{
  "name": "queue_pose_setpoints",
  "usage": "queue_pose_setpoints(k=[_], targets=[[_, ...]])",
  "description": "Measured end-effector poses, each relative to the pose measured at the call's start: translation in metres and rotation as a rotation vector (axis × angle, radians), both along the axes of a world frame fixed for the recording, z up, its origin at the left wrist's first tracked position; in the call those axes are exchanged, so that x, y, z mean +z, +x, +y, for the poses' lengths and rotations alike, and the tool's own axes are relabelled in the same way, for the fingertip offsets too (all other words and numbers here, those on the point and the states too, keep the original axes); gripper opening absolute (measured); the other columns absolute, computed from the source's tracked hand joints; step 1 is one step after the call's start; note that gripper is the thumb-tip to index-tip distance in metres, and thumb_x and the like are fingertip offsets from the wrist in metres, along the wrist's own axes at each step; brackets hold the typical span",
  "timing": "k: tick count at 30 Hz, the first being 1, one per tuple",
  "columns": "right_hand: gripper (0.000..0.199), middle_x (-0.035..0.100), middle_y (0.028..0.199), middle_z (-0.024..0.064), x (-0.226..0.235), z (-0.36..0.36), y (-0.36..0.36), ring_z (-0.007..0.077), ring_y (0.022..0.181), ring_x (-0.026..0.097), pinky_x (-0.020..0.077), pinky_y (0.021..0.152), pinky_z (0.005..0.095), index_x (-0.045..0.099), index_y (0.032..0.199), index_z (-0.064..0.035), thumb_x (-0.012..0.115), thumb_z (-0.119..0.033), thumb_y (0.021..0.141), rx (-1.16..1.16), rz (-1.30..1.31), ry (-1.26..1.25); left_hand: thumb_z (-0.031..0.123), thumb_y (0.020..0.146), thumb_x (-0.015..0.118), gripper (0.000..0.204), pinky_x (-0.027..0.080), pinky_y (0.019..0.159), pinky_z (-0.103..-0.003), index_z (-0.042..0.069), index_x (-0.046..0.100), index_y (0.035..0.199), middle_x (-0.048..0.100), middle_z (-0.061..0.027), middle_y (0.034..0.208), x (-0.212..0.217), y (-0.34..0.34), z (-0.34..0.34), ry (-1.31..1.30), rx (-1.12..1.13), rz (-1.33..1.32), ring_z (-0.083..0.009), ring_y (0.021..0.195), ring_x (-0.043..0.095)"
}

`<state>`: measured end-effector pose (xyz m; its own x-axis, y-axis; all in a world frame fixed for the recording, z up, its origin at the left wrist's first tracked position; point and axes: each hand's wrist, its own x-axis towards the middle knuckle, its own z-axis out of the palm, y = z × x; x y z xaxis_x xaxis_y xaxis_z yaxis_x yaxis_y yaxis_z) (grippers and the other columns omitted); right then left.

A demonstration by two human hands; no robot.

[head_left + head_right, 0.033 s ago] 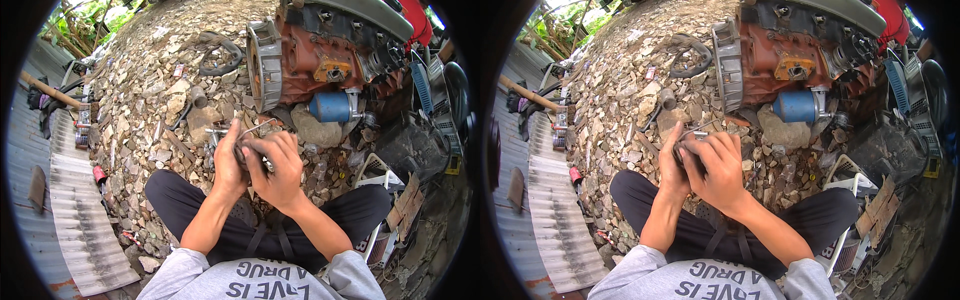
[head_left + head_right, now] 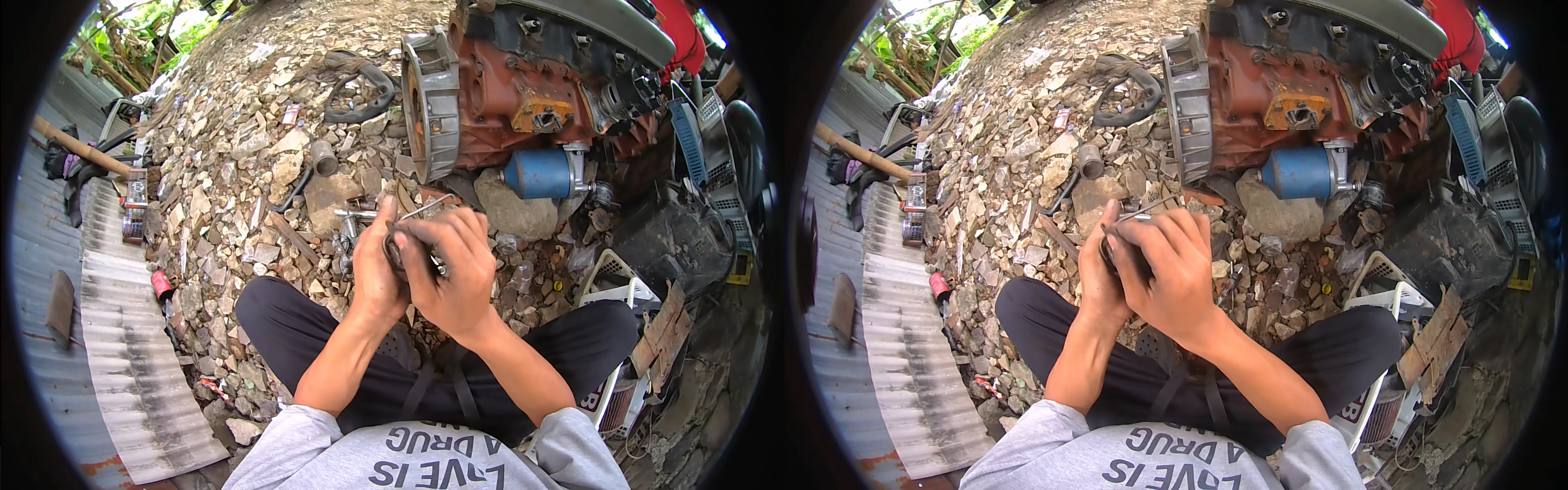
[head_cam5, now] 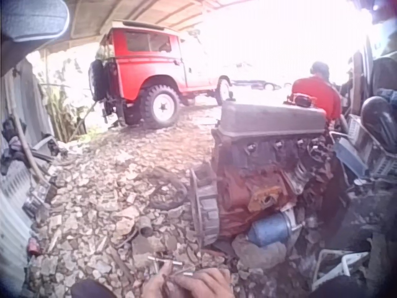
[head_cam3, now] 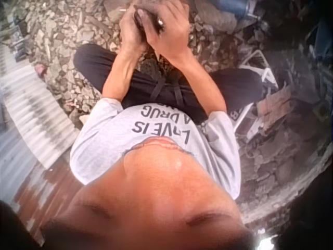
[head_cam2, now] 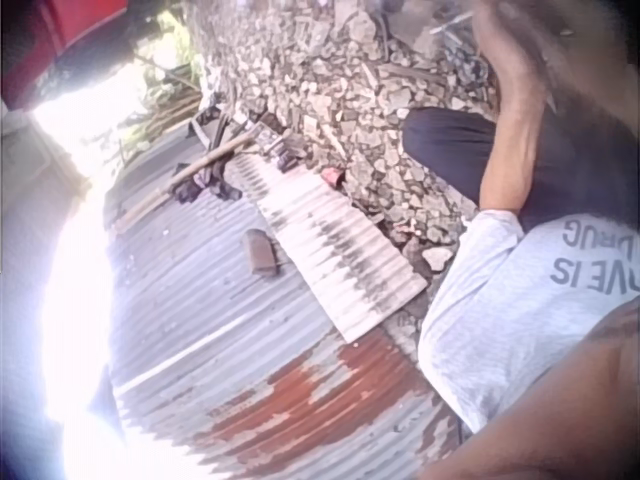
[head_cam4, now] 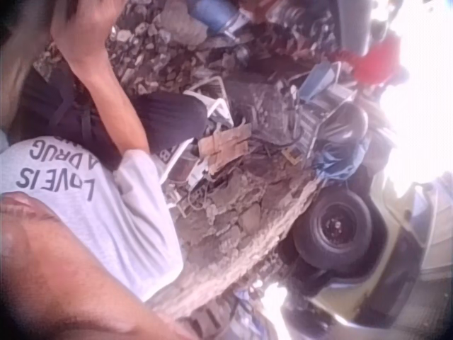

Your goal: The person sits cross-legged on a rocky ground and uses a small metal tool to scrape and clean a small metal part. They repeatedly rub the tool against the part's surface to remove residue.

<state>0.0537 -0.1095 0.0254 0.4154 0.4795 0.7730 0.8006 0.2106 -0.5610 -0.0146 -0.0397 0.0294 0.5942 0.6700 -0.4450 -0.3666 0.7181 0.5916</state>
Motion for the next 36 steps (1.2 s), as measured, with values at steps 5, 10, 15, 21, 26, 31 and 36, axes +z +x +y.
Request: queue_pose_setpoints(k=[5, 10, 15, 21, 26, 31, 36], targets=[[0.012, 0.066, 0.08, 0.009, -0.001, -0.007, -0.006, 0.0257, 0.071, 0.059, 0.0414, 0.069, 0.0355, 0.064, 0.09, -0.0028, 0.072, -0.004, 0.081, -0.006, -0.008, -0.019, 0.039, 0.101, 0.049, 0.038, 0.04, 0.055, -0.024, 0.008, 0.057, 0.081, 0.053, 0.001, 0.07, -0.01, -0.008, 0.011, 0.035, -0.075, -0.168, -0.0083, 0.06, 0.048], [0.011, 0.067, 0.082, 0.0092, 0.004, -0.003, 0.0, 0.0255, 0.072, 0.059, 0.0416, 0.07, 0.035, 0.064, 0.09, -0.0022, 0.071, -0.004, 0.082, -0.023, -0.001, 0.031, 0.039, 0.103, 0.047, 0.038, 0.038, 0.054, -0.024, 0.009, 0.055, 0.08, 0.049, 0.002, 0.069, -0.002, -0.004, -0.004, 0.107, -0.006, -0.073, -0.0076, 0.059, 0.045], [0.01, 0.067, 0.082, 0.0096, 0.003, -0.001, 0.004, 0.0261, 0.071, 0.058, 0.0418, 0.07, 0.0356, 0.064, 0.09, -0.002, 0.07, -0.004, 0.082, -0.025, 0.0, 0.035, 0.039, 0.103, 0.046, 0.038, 0.037, 0.053, -0.024, 0.011, 0.053, 0.078, 0.048, 0.0029, 0.068, 0.005, 0.005, -0.011, 0.095, 0.035, -0.023, -0.0072, 0.058, 0.044], [0.009, 0.064, 0.079, 0.0093, -0.001, -0.004, 0.005, 0.0272, 0.073, 0.058, 0.0408, 0.069, 0.0361, 0.065, 0.089, -0.0025, 0.07, -0.005, 0.083, -0.042, -0.003, 0.006, 0.039, 0.102, 0.047, 0.038, 0.039, 0.052, -0.023, 0.013, 0.053, 0.075, 0.049, 0.0045, 0.064, 0.004, 0.006, -0.004, 0.016, -0.013, 0.009, -0.0073, 0.056, 0.047], [0.01, 0.062, 0.078, 0.0081, 0.001, -0.006, 0.001, 0.0262, 0.072, 0.057, 0.0381, 0.07, 0.0366, 0.064, 0.09, -0.0032, 0.07, -0.006, 0.082, -0.018, 0.028, 0.016, 0.037, 0.102, 0.047, 0.032, 0.05, 0.066, -0.028, 0.013, 0.059, 0.086, 0.056, 0.0016, 0.074, -0.031, -0.018, 0.028, 0.005, -0.415, -0.526, -0.0117, 0.069, 0.058], [0.011, 0.062, 0.076, 0.0082, -0.001, -0.001, 0.005, 0.0267, 0.073, 0.057, 0.0373, 0.071, 0.0368, 0.064, 0.089, -0.0031, 0.071, -0.005, 0.081, -0.031, 0.008, 0.023, 0.037, 0.102, 0.047, 0.031, 0.05, 0.066, -0.029, 0.014, 0.059, 0.086, 0.057, 0.0015, 0.075, -0.025, -0.009, 0.01, -0.017, -0.163, -0.126, -0.0122, 0.07, 0.058], [0.011, 0.061, 0.075, 0.0086, 0.001, -0.001, 0.006, 0.0266, 0.072, 0.056, 0.0372, 0.07, 0.0368, 0.064, 0.089, -0.003, 0.071, -0.004, 0.08, -0.049, -0.031, -0.011, 0.036, 0.101, 0.05, 0.029, 0.05, 0.063, -0.028, 0.013, 0.06, 0.087, 0.058, 0.0019, 0.074, -0.011, -0.003, -0.002, 0.081, -0.089, -0.058, -0.0118, 0.068, 0.059]])
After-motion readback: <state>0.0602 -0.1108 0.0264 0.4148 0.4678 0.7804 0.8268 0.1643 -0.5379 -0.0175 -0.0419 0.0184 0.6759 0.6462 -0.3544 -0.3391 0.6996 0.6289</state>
